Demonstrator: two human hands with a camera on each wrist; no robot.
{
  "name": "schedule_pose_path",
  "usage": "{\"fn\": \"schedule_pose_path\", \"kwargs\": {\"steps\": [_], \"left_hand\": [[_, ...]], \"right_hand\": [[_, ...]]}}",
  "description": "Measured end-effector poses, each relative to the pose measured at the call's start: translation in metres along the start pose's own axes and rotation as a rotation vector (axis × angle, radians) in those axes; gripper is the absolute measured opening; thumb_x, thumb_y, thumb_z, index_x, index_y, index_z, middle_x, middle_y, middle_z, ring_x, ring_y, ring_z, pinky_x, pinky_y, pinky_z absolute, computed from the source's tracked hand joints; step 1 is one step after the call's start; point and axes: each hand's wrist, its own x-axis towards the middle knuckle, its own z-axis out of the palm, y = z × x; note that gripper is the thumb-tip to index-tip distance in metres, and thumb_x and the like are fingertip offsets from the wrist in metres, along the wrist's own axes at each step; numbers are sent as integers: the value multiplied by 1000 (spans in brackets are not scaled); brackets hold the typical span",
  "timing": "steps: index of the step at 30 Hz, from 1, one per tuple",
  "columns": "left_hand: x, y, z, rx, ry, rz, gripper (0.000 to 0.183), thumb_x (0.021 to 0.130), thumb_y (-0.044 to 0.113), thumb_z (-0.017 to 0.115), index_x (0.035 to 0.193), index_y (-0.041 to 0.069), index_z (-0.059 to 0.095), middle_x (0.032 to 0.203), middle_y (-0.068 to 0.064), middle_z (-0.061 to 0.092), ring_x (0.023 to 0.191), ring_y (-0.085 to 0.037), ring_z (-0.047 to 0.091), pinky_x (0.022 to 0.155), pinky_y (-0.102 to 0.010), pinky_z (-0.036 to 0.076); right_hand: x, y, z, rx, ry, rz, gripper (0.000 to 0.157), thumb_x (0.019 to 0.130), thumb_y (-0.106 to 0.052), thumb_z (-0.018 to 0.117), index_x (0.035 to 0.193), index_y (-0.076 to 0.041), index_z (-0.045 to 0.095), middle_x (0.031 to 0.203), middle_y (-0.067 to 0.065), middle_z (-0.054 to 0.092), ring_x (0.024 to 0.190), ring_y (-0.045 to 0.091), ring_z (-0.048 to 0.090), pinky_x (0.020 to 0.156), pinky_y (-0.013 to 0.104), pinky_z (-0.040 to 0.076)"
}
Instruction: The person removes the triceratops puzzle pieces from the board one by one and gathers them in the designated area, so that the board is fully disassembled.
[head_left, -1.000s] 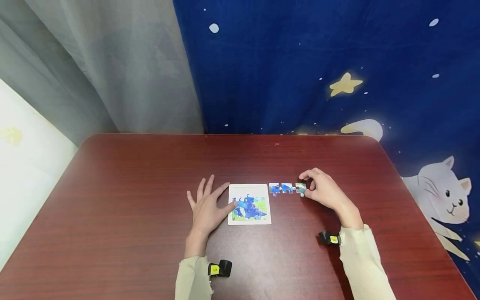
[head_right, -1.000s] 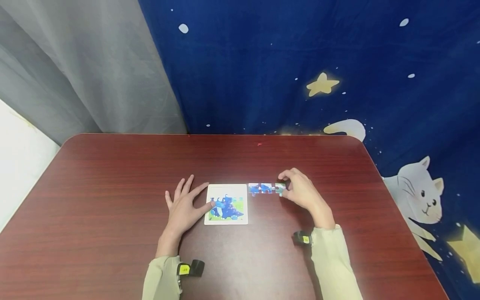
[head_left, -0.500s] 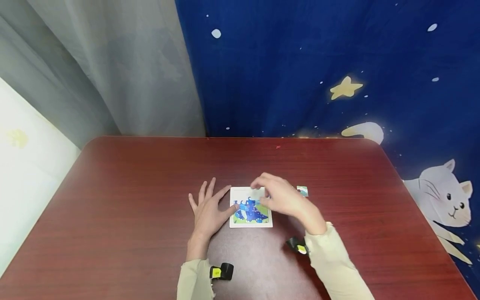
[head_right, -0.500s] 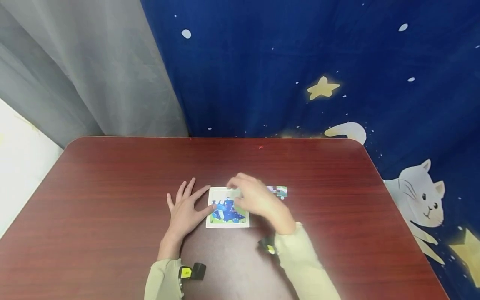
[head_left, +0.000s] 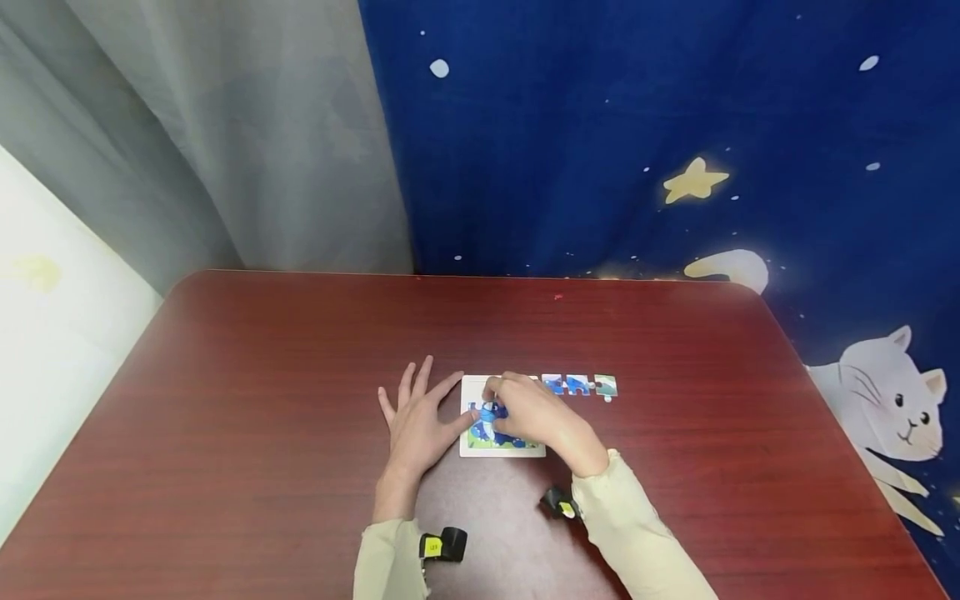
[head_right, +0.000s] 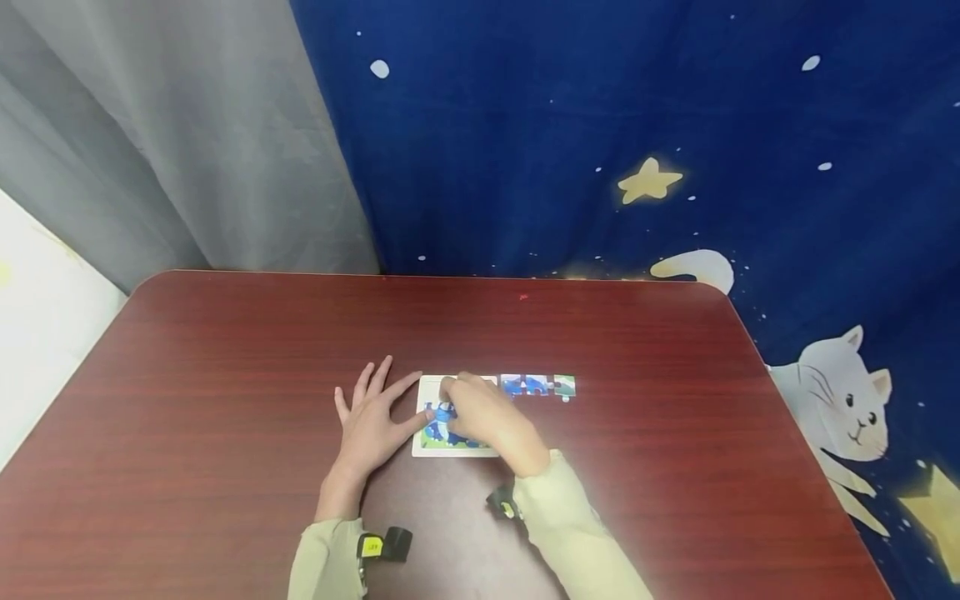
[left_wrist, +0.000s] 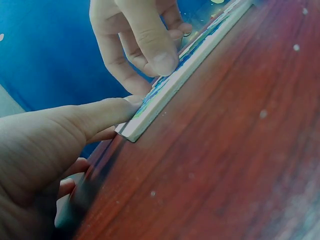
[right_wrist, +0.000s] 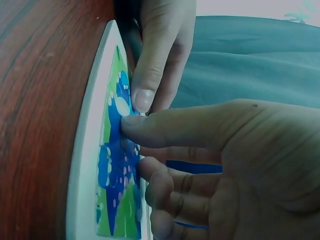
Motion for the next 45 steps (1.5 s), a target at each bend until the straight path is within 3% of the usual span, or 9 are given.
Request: {"fn": "schedule_pose_path", "kwargs": {"steps": [5, 16, 45], "left_hand": [[0, -2, -3, 4, -14, 14, 62, 74, 50, 72, 129, 25, 58, 150, -12, 26, 138, -32, 12, 100, -65, -7], [0, -8, -16, -15, -163, 77, 80, 67, 50, 77, 137, 23, 49, 153, -12, 17, 140, -34, 1, 98, -66, -12], [-1, -6, -14, -25, -169, 54, 80, 65, 48, 79, 135, 23, 51, 152, -12, 19, 140, -34, 2, 98, -66, -12]], "right_hand": [[2, -1, 0, 13, 4, -29, 24, 77, -10, 74, 99, -7, 66, 84, 0, 60, 71, 12, 50, 64, 26, 44], [3, 2, -3, 149, -21, -16, 25, 77, -6, 73, 99, -6, 61, 69, -4, 53, 62, 11, 49, 61, 28, 44], [3, 8, 1, 133, -22, -56, 28, 76, -6, 74, 97, -11, 57, 66, -7, 53, 58, 7, 50, 59, 26, 43]]}}
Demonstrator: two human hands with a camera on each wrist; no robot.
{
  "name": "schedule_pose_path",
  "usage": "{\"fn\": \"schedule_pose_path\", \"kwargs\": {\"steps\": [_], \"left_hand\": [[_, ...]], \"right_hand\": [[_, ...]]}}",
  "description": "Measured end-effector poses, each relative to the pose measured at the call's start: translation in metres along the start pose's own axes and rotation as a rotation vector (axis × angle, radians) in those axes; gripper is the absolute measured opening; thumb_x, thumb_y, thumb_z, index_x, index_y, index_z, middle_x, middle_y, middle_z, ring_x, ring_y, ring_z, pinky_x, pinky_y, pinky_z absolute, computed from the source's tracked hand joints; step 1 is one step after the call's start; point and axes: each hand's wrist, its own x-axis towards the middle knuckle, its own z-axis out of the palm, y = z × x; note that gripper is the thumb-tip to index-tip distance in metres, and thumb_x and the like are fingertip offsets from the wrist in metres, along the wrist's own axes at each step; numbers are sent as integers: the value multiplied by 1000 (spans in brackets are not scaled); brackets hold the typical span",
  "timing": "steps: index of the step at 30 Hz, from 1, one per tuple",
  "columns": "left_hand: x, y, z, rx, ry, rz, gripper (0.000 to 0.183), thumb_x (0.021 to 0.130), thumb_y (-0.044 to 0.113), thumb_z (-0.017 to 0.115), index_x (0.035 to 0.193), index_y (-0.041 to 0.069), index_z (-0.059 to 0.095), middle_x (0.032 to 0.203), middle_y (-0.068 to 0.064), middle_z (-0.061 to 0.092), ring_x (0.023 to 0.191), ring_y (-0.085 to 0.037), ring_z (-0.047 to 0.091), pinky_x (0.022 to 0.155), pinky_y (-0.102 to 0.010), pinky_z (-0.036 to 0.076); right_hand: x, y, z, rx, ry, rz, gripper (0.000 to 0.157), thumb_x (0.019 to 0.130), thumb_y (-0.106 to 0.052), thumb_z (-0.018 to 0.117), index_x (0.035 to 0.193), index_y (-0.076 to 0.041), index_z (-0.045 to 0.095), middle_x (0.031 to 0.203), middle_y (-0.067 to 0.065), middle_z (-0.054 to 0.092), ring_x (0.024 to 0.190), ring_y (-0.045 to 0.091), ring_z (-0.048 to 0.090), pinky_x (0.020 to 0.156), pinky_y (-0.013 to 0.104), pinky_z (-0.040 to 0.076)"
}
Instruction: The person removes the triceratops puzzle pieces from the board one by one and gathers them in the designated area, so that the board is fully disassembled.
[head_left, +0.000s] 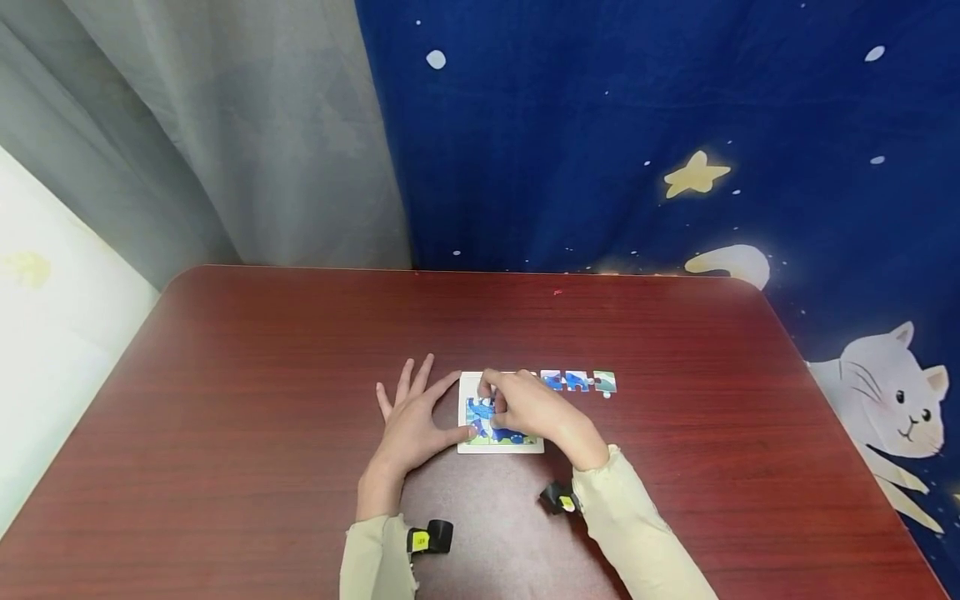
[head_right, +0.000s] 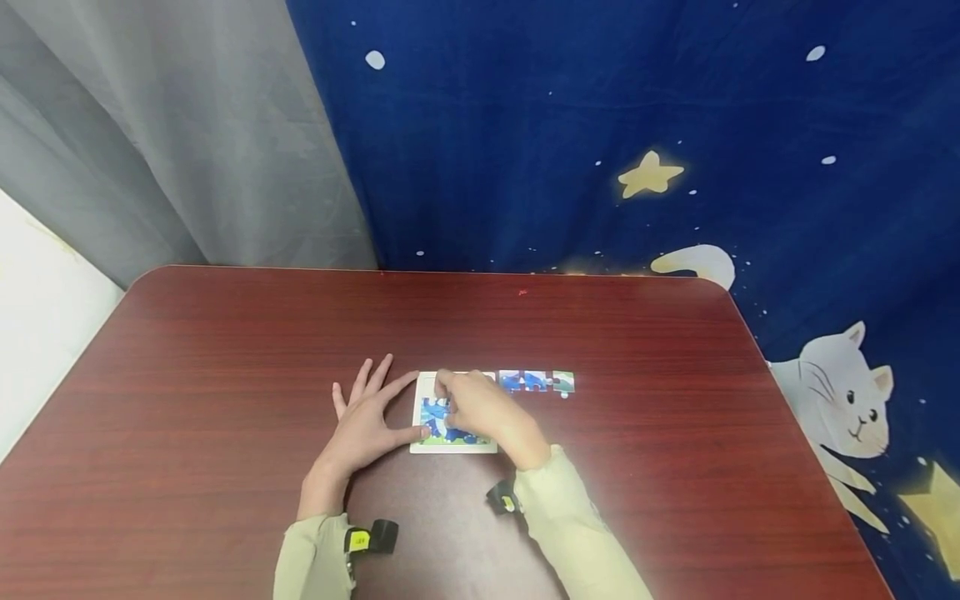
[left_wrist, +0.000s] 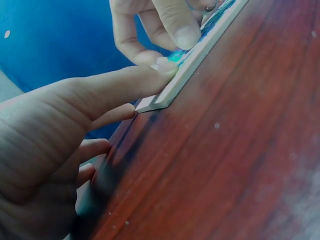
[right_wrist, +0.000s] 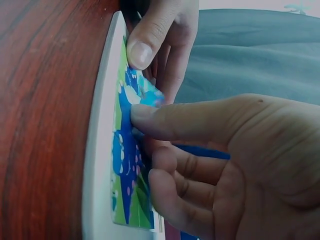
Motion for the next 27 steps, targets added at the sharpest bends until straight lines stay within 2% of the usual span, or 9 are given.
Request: {"fn": "schedule_pose_path", "kwargs": {"steps": [3, 9, 15, 27], "left_hand": [[0, -1, 0, 6, 9, -2, 80, 64, 49, 79, 135, 22, 51, 152, -12, 20, 140, -34, 3, 98, -66, -11], [0, -2, 1, 3, 14, 6, 81, 64, 50, 79, 135, 22, 51, 152, -12, 21, 139, -34, 4, 98, -66, -11], [1, -2, 2, -2, 1, 8, 80, 65, 49, 79, 135, 23, 51, 153, -12, 19, 140, -34, 1, 97, -66, -12], [0, 0, 0, -2, -4, 6, 81, 65, 49, 78, 136, 22, 50, 152, -13, 19, 139, -35, 2, 97, -67, -11]], "right_hand": [[0, 0, 0, -9, 5, -29, 29, 76, -6, 74, 96, -12, 54, 66, -8, 52, 59, 7, 50, 59, 25, 43], [-1, 0, -2, -18, 11, -42, 28, 77, -9, 74, 99, -11, 57, 68, -8, 53, 60, 6, 50, 61, 24, 44], [-1, 3, 0, -52, 41, -71, 27, 76, -10, 76, 92, -14, 55, 77, -2, 56, 70, 10, 50, 65, 26, 43], [0, 4, 0, -26, 84, -111, 18, 79, -5, 71, 93, -13, 63, 74, -6, 61, 67, 7, 56, 62, 22, 46]]}}
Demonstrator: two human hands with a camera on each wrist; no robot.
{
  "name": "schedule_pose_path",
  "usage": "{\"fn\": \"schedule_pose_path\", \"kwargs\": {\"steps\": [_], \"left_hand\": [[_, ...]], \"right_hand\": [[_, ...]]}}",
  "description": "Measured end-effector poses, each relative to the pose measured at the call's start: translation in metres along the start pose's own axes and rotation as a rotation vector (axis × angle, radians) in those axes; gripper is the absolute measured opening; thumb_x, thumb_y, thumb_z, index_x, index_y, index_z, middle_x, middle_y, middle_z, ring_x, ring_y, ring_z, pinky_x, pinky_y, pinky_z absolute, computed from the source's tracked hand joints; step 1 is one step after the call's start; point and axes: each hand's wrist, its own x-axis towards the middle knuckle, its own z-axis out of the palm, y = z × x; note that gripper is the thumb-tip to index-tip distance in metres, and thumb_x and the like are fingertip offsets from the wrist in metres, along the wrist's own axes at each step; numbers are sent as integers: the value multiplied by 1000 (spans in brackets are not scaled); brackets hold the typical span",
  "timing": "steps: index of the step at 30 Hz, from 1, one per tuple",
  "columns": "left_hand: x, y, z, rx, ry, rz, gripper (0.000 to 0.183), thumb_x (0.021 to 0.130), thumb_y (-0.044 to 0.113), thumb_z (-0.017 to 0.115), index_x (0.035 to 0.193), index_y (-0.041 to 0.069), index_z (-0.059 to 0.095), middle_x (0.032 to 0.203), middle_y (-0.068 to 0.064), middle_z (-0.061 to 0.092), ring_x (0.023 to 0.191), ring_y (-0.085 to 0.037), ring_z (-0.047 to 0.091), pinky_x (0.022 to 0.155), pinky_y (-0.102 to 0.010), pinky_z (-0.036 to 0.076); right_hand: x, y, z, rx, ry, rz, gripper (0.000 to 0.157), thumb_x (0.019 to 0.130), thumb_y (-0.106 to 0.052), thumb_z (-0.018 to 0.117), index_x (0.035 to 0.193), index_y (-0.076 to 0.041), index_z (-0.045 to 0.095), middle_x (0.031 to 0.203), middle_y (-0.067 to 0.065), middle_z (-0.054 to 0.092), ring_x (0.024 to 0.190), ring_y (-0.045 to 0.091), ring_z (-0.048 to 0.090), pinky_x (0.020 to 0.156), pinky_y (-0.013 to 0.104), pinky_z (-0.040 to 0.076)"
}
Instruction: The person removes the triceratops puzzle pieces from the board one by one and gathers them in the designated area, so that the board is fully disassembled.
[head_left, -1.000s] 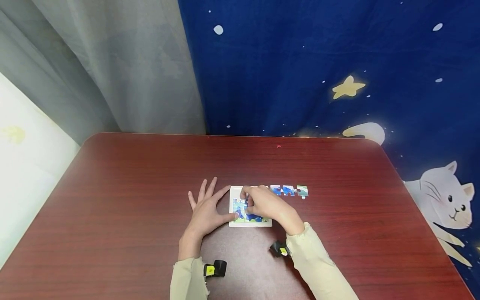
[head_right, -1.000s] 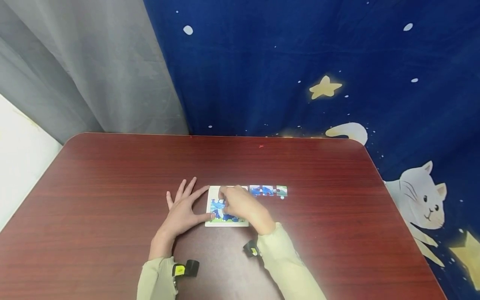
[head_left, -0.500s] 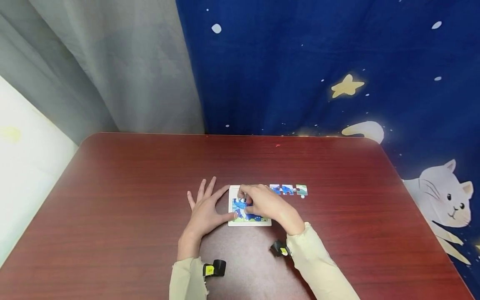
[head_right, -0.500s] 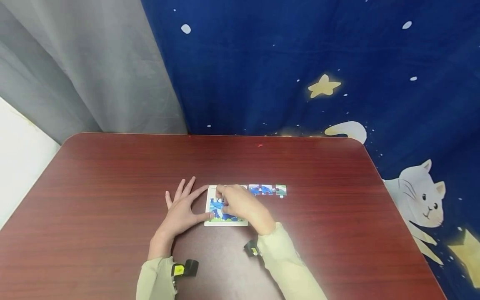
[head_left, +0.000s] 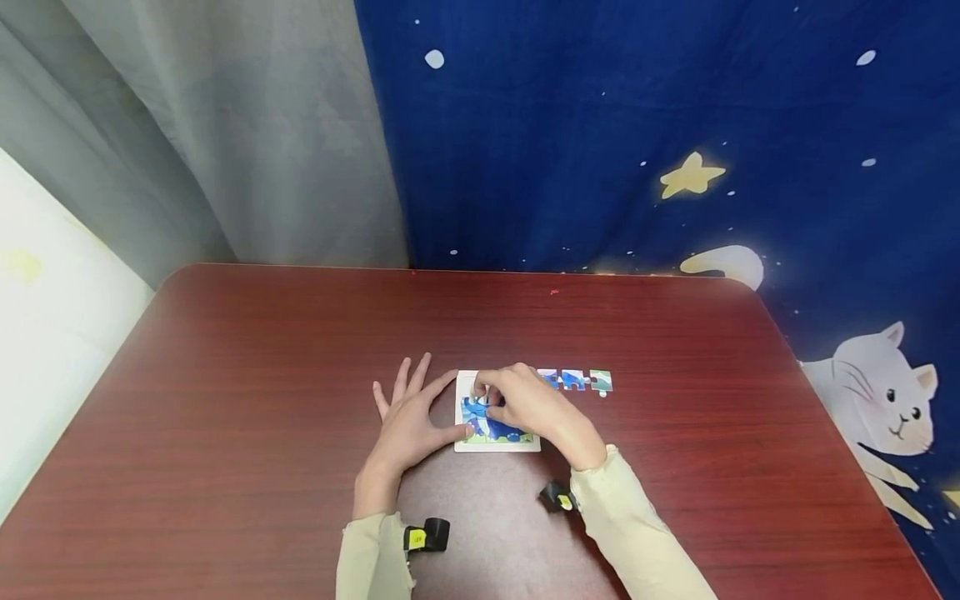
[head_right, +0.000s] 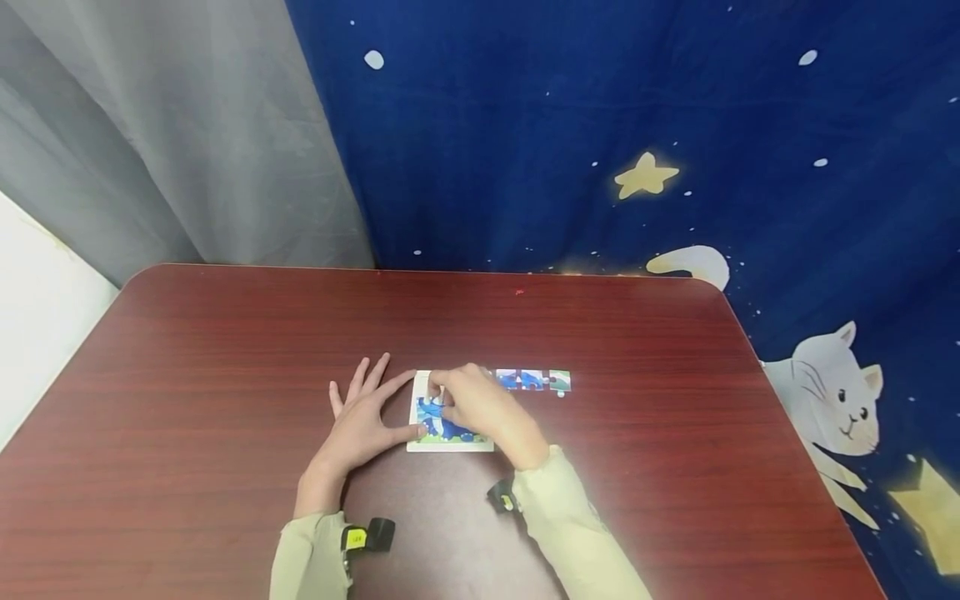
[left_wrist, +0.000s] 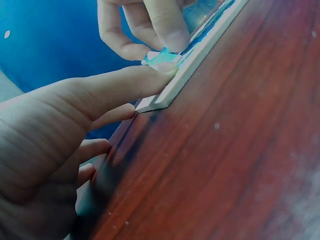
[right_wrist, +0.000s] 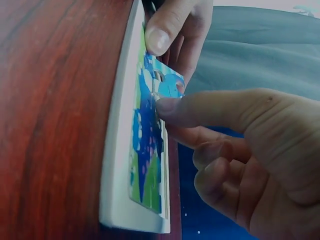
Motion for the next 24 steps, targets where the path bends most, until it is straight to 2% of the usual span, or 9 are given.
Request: {"fn": "schedule_pose_path", "kwargs": {"steps": [7, 13, 19, 24], "left_hand": [[0, 0, -1, -8, -8, -13, 81, 65, 48, 79, 136, 22, 50, 152, -12, 19, 140, -34, 1, 97, -66, -12], [1, 1, 1, -7, -17, -12, 81, 65, 49, 78, 136, 23, 50, 153, -11, 19, 140, -34, 0, 97, -66, -13], [2, 2, 2, -11, -9, 1, 81, 65, 49, 79, 136, 23, 50, 153, -11, 19, 140, -33, 1, 98, -65, -13], [0, -1, -2, -14, -11, 3, 81, 65, 47, 79, 137, 23, 49, 153, -11, 18, 140, -33, 0, 98, -65, -14]], "right_hand": [[0, 1, -1, -2, 19, -15, 17, 79, -7, 70, 94, -14, 65, 72, -10, 58, 62, 4, 52, 59, 20, 45], [-6, 5, -14, 13, 113, -17, 17, 78, -10, 71, 93, -14, 64, 73, -10, 58, 61, 5, 51, 58, 22, 44], [-26, 17, -38, 14, 192, -35, 20, 76, -10, 74, 94, -11, 65, 72, -11, 58, 56, 8, 48, 56, 23, 42], [-48, 35, -48, 42, 212, 23, 19, 74, -7, 74, 91, -9, 65, 70, -10, 56, 58, 9, 49, 56, 24, 42]]}}
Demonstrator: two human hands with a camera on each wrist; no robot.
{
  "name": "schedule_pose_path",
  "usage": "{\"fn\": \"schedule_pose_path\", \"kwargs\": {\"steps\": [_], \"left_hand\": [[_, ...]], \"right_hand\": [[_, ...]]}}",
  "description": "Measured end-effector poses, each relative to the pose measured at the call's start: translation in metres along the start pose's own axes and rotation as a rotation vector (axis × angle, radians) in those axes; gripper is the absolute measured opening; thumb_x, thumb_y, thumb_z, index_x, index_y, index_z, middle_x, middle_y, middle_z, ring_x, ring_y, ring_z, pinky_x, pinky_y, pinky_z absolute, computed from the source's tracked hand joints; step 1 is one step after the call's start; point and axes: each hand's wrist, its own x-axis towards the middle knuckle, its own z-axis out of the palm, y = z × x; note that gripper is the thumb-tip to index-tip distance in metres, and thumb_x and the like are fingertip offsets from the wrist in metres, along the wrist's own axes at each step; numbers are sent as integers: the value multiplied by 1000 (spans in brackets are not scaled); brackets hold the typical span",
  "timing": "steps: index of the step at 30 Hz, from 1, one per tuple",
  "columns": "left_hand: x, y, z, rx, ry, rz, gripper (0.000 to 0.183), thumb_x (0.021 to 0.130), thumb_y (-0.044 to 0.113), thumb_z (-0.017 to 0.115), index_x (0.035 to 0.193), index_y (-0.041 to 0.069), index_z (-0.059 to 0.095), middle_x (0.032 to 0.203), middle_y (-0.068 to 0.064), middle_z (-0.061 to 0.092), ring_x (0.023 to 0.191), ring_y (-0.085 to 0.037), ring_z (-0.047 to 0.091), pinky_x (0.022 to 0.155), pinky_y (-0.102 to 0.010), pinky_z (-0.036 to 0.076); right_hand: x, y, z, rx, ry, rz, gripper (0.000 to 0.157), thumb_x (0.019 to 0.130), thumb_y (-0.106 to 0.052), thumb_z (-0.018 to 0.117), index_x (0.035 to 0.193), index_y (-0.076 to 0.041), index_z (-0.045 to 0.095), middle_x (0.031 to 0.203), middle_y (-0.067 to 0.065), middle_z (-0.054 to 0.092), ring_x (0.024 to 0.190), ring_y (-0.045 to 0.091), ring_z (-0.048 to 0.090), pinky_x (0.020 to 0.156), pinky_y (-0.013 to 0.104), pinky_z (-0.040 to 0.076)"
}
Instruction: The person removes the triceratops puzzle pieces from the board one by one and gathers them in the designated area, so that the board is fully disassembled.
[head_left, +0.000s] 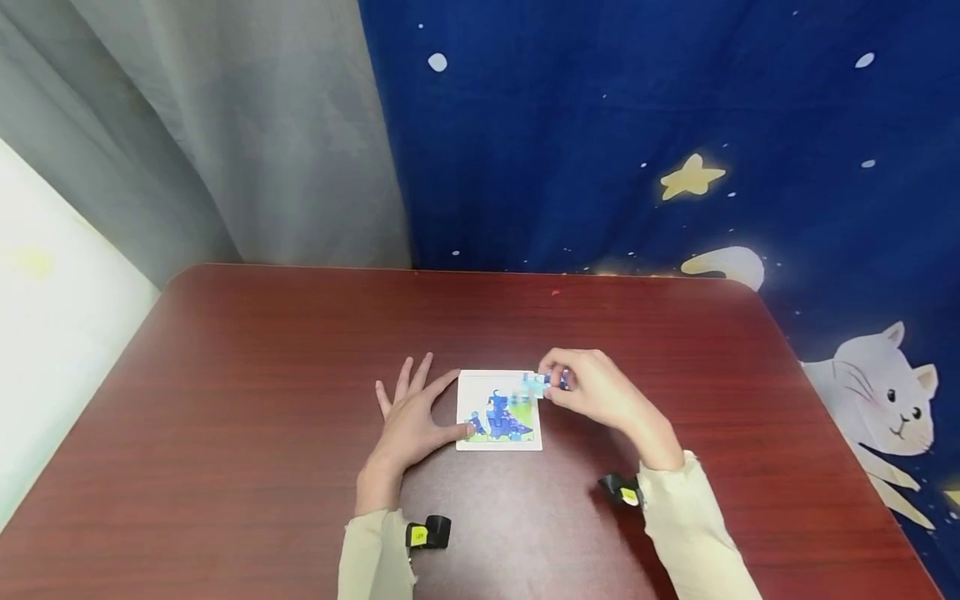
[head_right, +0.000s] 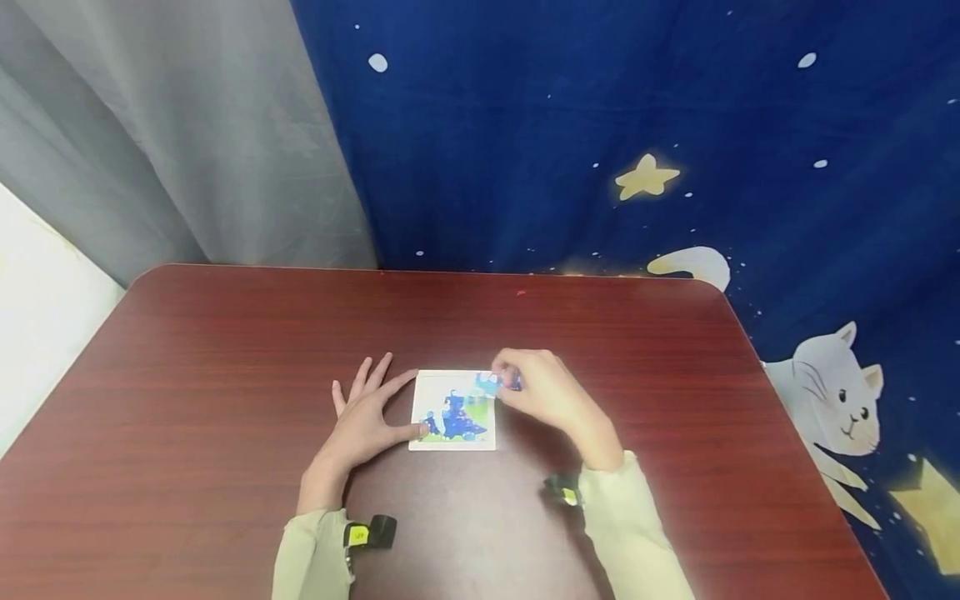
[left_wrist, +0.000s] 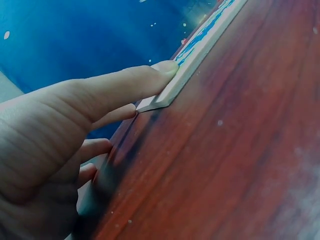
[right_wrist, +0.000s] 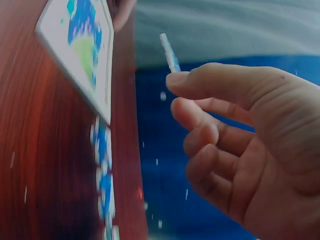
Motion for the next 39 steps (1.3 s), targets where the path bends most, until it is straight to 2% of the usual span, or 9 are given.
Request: {"fn": "schedule_pose_path", "kwargs": {"steps": [3, 7, 13, 23, 39], "left_hand": [[-1, -1, -1, -13, 6, 7, 81, 65, 46, 80, 136, 22, 50, 153, -11, 19, 140, -33, 1, 98, -65, -14], [0, -2, -1, -22, 6, 14, 80, 65, 46, 80, 135, 22, 51, 153, -11, 19, 140, -33, 1, 97, -65, -14], [1, -4, 1, -10, 7, 7, 80, 64, 46, 80, 135, 23, 51, 153, -11, 19, 140, -33, 1, 97, -65, -13], [1, -3, 2, -9, 12, 3, 81, 63, 45, 81, 135, 22, 52, 152, -11, 20, 140, -33, 2, 97, -66, -13], [0, -1, 2, -18, 17, 6, 79, 64, 44, 81, 134, 22, 52, 152, -11, 21, 140, -33, 3, 97, -66, -13]], "right_hand": [[-9, 12, -4, 3, -15, 67, 18, 74, -4, 72, 88, -10, 65, 70, -10, 56, 60, 9, 49, 58, 25, 43], [-14, 21, -5, 13, -82, 134, 16, 73, -4, 72, 85, -10, 64, 67, -8, 55, 59, 8, 48, 58, 26, 43], [-14, 22, 0, 17, -162, 146, 16, 73, -7, 74, 84, -10, 62, 65, -8, 53, 59, 8, 48, 58, 26, 42], [-15, 26, 5, 8, -162, 167, 17, 72, -4, 74, 82, -11, 62, 63, -8, 52, 59, 9, 47, 58, 26, 42], [-15, 29, 12, -67, -152, 190, 21, 68, 0, 75, 78, -13, 61, 61, -7, 49, 58, 9, 45, 59, 27, 40]]}}
